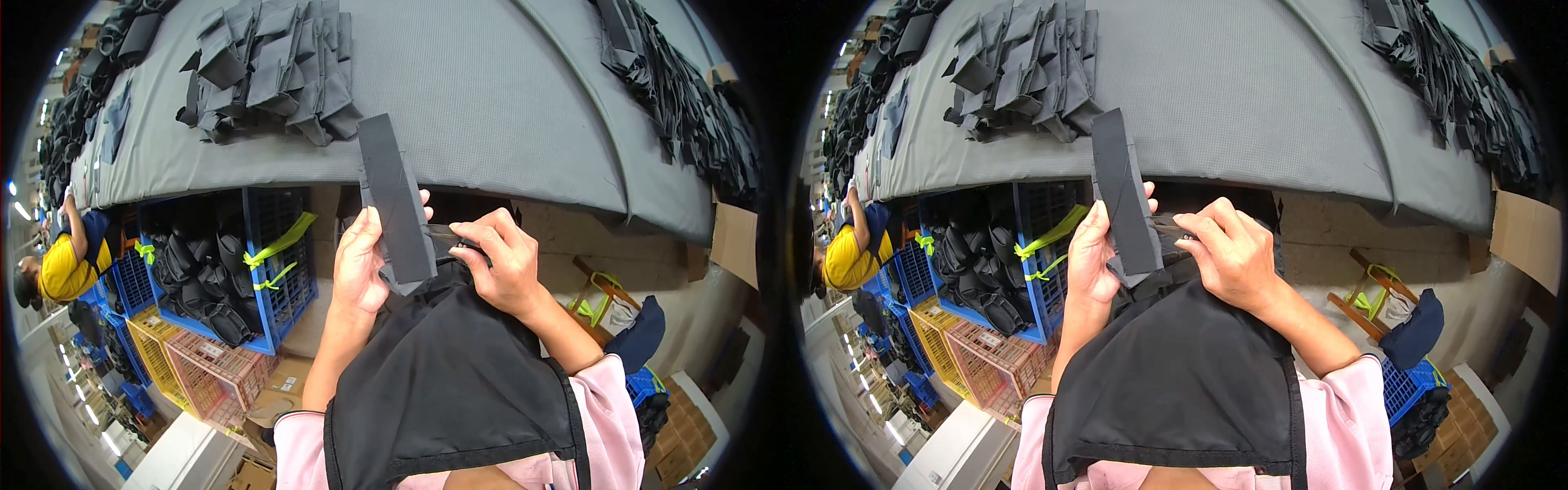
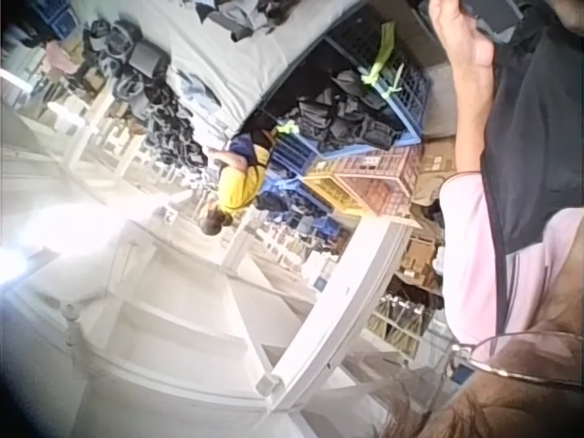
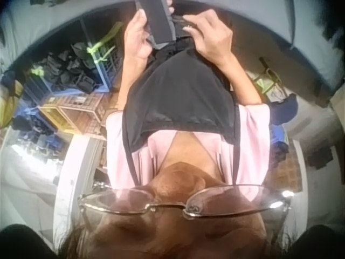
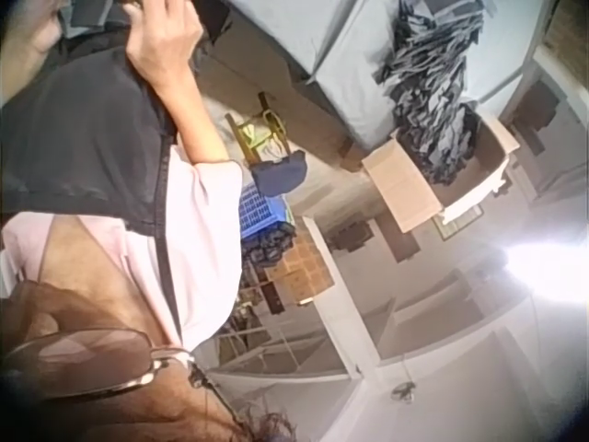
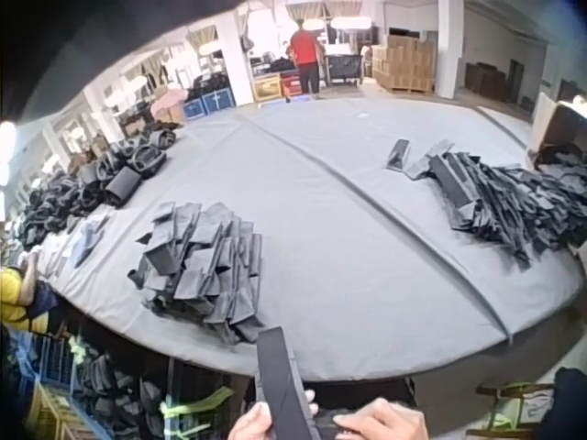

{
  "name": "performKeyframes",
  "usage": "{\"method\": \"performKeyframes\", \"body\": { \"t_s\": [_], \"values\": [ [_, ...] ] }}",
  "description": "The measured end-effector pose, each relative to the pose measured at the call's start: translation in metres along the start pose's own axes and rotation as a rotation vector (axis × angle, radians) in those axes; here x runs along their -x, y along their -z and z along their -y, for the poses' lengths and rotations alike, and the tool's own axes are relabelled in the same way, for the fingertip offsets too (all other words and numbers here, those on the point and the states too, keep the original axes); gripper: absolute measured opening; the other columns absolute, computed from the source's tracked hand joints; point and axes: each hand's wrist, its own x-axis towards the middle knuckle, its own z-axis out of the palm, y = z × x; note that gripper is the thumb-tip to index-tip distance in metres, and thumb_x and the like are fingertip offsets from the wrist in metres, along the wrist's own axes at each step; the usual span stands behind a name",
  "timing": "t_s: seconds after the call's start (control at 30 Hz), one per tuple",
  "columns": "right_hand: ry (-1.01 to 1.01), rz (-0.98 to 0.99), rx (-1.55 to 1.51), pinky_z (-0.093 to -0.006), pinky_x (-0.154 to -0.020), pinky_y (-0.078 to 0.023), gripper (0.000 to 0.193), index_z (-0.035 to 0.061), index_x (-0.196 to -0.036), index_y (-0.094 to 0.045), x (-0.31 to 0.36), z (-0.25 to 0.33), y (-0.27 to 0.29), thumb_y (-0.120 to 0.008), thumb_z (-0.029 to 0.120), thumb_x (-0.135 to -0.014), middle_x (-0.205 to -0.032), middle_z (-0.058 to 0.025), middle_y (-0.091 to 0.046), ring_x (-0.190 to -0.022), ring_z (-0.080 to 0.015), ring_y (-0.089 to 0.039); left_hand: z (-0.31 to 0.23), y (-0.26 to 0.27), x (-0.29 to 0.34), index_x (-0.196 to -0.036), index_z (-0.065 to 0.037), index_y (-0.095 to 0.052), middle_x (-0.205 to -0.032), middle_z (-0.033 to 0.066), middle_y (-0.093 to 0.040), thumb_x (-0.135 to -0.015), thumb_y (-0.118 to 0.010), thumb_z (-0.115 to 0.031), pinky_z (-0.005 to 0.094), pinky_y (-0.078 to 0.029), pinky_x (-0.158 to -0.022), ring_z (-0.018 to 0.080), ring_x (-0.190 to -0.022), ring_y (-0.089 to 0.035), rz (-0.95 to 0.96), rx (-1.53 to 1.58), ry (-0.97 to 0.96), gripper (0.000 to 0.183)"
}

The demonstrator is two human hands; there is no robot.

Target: The recorder uses small snips or a trimming tool to remove excess threads or edges from small black fabric pieces at an industrial workstation.

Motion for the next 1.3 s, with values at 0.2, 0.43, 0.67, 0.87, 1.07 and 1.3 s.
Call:
{"method": "performKeyframes", "body": {
  "t_s": [0.2,0.43,0.67,0.87,1.07,1.3],
  "values": [
    [0.029,-0.003,0.008,-0.0287,-0.05,-0.045,0.031,0.0028,-0.093,-0.065,0.0,-0.001,0.0,-0.076,0.001,-0.064,-0.078,-0.0088,-0.057,-0.059,-0.0199,-0.057,0.0,0.0,0.002,-0.115,0.004,-0.052,-0.125,0.0224,-0.054,-0.1,-0.04,-0.028,0.0356,-0.05,-0.091,0.0264,-0.109,-0.059,0.018,-0.042,0.035,0.038],
    [0.007,-0.141,-0.061,-0.0306,-0.051,-0.045,0.025,0.0048,-0.089,-0.064,0.002,0.005,-0.002,-0.074,0.003,-0.065,-0.072,-0.0052,-0.053,-0.059,-0.0202,-0.055,-0.003,-0.003,0.004,-0.117,0.005,-0.051,-0.126,0.0224,-0.053,-0.099,-0.042,-0.027,0.0339,-0.052,-0.088,0.0244,-0.106,-0.06,-0.039,-0.093,0.056,0.037],
    [-0.09,-0.002,-0.141,-0.0295,-0.056,-0.048,0.026,0.0006,-0.09,-0.066,0.004,0.008,0.002,-0.073,-0.004,-0.066,-0.075,-0.0094,-0.055,-0.062,-0.0206,-0.055,-0.001,0.001,0.002,-0.107,0.005,-0.053,-0.128,0.0257,-0.05,-0.097,-0.045,-0.022,0.039,-0.051,-0.09,0.0301,-0.11,-0.058,0.032,-0.03,-0.028,0.029],
    [-0.074,0.173,-0.163,-0.0296,-0.053,-0.047,0.028,0.0021,-0.09,-0.066,0.011,0.017,0.004,-0.075,0.0,-0.064,-0.074,-0.0082,-0.056,-0.062,-0.0209,-0.057,-0.003,-0.002,0.002,-0.118,0.005,-0.047,-0.129,0.0249,-0.05,-0.098,-0.045,-0.023,0.0404,-0.051,-0.091,0.0294,-0.112,-0.057,-0.008,-0.031,-0.049,0.034],
    [0.057,0.225,-0.068,-0.0317,-0.053,-0.044,0.033,0.0074,-0.092,-0.064,0.014,0.02,0.0,-0.076,0.005,-0.061,-0.077,-0.0034,-0.054,-0.062,-0.0196,-0.057,-0.001,-0.001,0.002,-0.124,0.004,-0.045,-0.128,0.0225,-0.051,-0.098,-0.044,-0.023,0.0397,-0.051,-0.091,0.0278,-0.113,-0.056,-0.032,-0.026,-0.062,0.037],
    [0.092,0.187,-0.077,-0.0303,-0.053,-0.044,0.034,0.0069,-0.092,-0.064,0.014,0.022,-0.006,-0.076,0.005,-0.06,-0.076,-0.0035,-0.054,-0.061,-0.0191,-0.058,0.0,0.0,0.003,-0.125,0.004,-0.044,-0.127,0.0209,-0.053,-0.099,-0.043,-0.023,0.0386,-0.051,-0.092,0.026,-0.112,-0.057,-0.078,-0.045,-0.072,0.038]
  ]
}}
